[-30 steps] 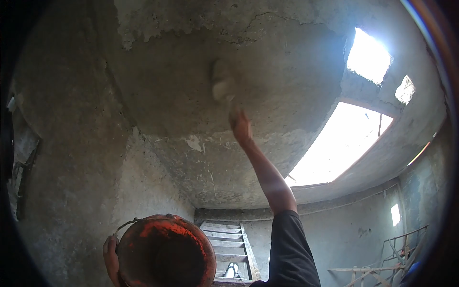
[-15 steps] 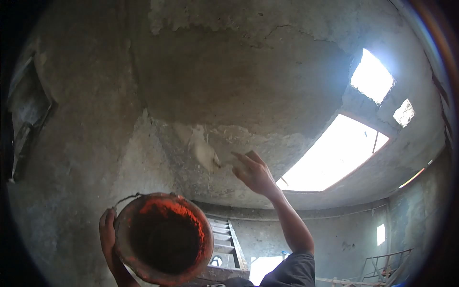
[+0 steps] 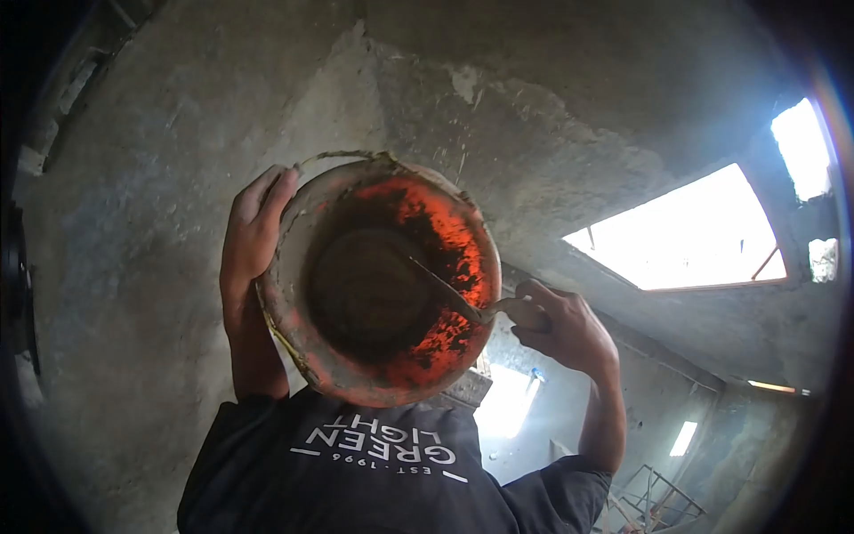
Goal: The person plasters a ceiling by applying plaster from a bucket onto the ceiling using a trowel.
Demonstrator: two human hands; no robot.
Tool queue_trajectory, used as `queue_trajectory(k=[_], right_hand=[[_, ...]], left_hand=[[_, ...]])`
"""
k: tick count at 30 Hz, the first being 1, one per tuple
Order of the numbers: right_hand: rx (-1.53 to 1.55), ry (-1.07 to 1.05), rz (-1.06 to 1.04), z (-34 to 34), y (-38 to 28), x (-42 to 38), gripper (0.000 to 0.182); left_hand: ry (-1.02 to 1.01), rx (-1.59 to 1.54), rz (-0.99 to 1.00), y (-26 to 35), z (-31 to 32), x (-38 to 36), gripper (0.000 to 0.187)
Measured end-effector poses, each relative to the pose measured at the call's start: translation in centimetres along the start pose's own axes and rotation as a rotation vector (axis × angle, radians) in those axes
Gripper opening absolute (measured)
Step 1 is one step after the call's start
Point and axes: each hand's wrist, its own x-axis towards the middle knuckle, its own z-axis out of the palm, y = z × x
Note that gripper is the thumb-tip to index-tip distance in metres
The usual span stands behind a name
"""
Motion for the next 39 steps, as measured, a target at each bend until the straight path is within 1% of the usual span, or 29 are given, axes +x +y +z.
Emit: queue_trajectory(k=[1, 2, 4, 6, 8, 9, 11, 12, 14, 15, 17, 18, 20, 21, 23, 24, 26, 27, 28, 30, 31, 32, 34, 35, 36, 37, 38, 39], right_hand=[[-0.083, 0.055, -0.068, 0.2, 0.0, -0.3, 0.043], [-0.074, 0.043, -0.062, 0.1, -0.4, -0.5, 0.043], [-0.347, 0.054, 0.035, -0.4, -1.6, -0.6, 0.032], [-0.355, 0.077, 0.036, -0.5, -2.5, -0.2, 0.029], [-0.485, -0.018, 0.050, -1.0, -2.8, 0.2, 0.030], [-0.488, -0.015, 0.049, -1.0, -2.7, 0.6, 0.030], [-0.533, -0.191, 0.034, -0.4, -2.3, 1.5, 0.030], [-0.535, -0.191, 0.031, 0.2, -2.1, 1.8, 0.030], [-0.535, -0.199, -0.078, 1.6, -1.7, 2.5, 0.031], [-0.540, -0.200, -0.081, 1.8, -1.4, 2.7, 0.031], [-0.543, -0.195, -0.263, 1.8, -0.7, 2.8, 0.027], [-0.550, -0.189, -0.271, 1.4, -0.7, 2.7, 0.027], [-0.236, -0.250, -0.053, 0.4, -0.6, 2.0, 0.024], [-0.240, -0.242, -0.060, 0.0, -0.8, 1.7, 0.024], [0.093, -0.325, 0.307, -0.5, -1.0, 1.2, 0.027], [0.086, -0.313, 0.292, -0.5, -0.2, 0.9, 0.027], [0.031, -0.125, -0.028, 0.2, 2.0, -0.3, 0.032], [0.007, -0.049, -0.105, 0.1, 2.1, -0.6, 0.040], [0.005, -0.032, -0.112, 0.2, 2.2, -0.8, 0.040], [0.059, 0.093, -0.055, 0.1, 2.5, -1.1, 0.040], [0.090, 0.054, 0.007, -0.1, 2.5, -1.2, 0.040], [0.085, 0.095, 0.009, 0.0, 2.6, -1.3, 0.040], [0.111, 0.269, -0.236, 0.5, 3.7, -0.2, 0.041], [0.103, 0.328, -0.228, 0.4, 4.0, 1.0, 0.041], [0.169, 0.439, -0.197, 0.4, 4.3, 2.3, 0.042], [0.240, 0.582, -0.150, 0.1, 4.8, 3.9, 0.042], [0.361, 0.610, -0.073, -0.1, 5.2, 5.7, 0.041], [0.482, 0.633, -0.001, -0.8, 5.5, 7.6, 0.040]], left_hand=[[-0.011, -0.017, 0.010, 0.6, 0.3, -0.2, 0.036], [-0.019, -0.013, -0.003, 1.1, 0.7, -0.4, 0.036], [-0.043, -0.076, -0.010, 2.0, 1.3, -0.9, 0.036], [-0.072, -0.040, -0.013, 2.5, 1.1, -0.9, 0.034], [-0.100, -0.003, -0.018, 2.9, 1.3, -1.2, 0.033], [-0.112, 0.006, -0.028, 3.0, 1.4, -1.2, 0.033], [-0.122, 0.014, -0.042, 3.1, 1.7, -1.2, 0.032], [-0.123, 0.013, -0.021, 3.1, 1.7, -1.3, 0.032], [-0.120, 0.009, -0.001, 3.3, 2.0, -1.5, 0.032], [-0.126, -0.006, 0.004, 3.7, 2.1, -1.5, 0.033], [-0.146, 0.008, -0.003, 4.1, 1.9, -1.8, 0.034], [-0.136, 0.009, 0.003, 4.1, 1.6, -1.7, 0.034], [-0.143, 0.035, -0.012, 4.2, 1.4, -1.6, 0.034], [-0.136, 0.037, -0.003, 3.9, 1.4, -1.5, 0.034], [-0.112, 0.016, 0.013, 2.7, 1.6, -1.3, 0.034], [-0.098, 0.020, 0.027, 2.6, 1.5, -1.0, 0.034], [-0.095, 0.021, 0.008, 2.5, 1.3, -1.0, 0.034], [-0.086, 0.023, 0.026, 2.2, 1.2, -0.8, 0.034], [-0.073, 0.031, 0.017, 1.8, 1.0, -0.6, 0.033], [-0.051, 0.015, 0.013, 1.2, 0.6, -0.5, 0.033], [-0.046, -0.009, 0.023, 1.0, 0.3, -0.7, 0.034], [-0.025, 0.008, 0.019, 0.7, -0.1, -0.8, 0.034], [0.047, 0.035, 0.049, -0.7, -0.7, -0.5, 0.034], [0.000, 0.024, -0.034, -2.3, -1.6, -0.1, 0.033], [0.031, -0.043, -0.045, -2.4, -1.8, -0.3, 0.033], [0.042, -0.083, -0.070, -4.1, -2.0, 1.0, 0.033], [0.083, -0.119, -0.139, -6.4, -2.6, 0.7, 0.033], [0.085, -0.096, -0.186, -7.1, -2.9, 0.7, 0.033]])
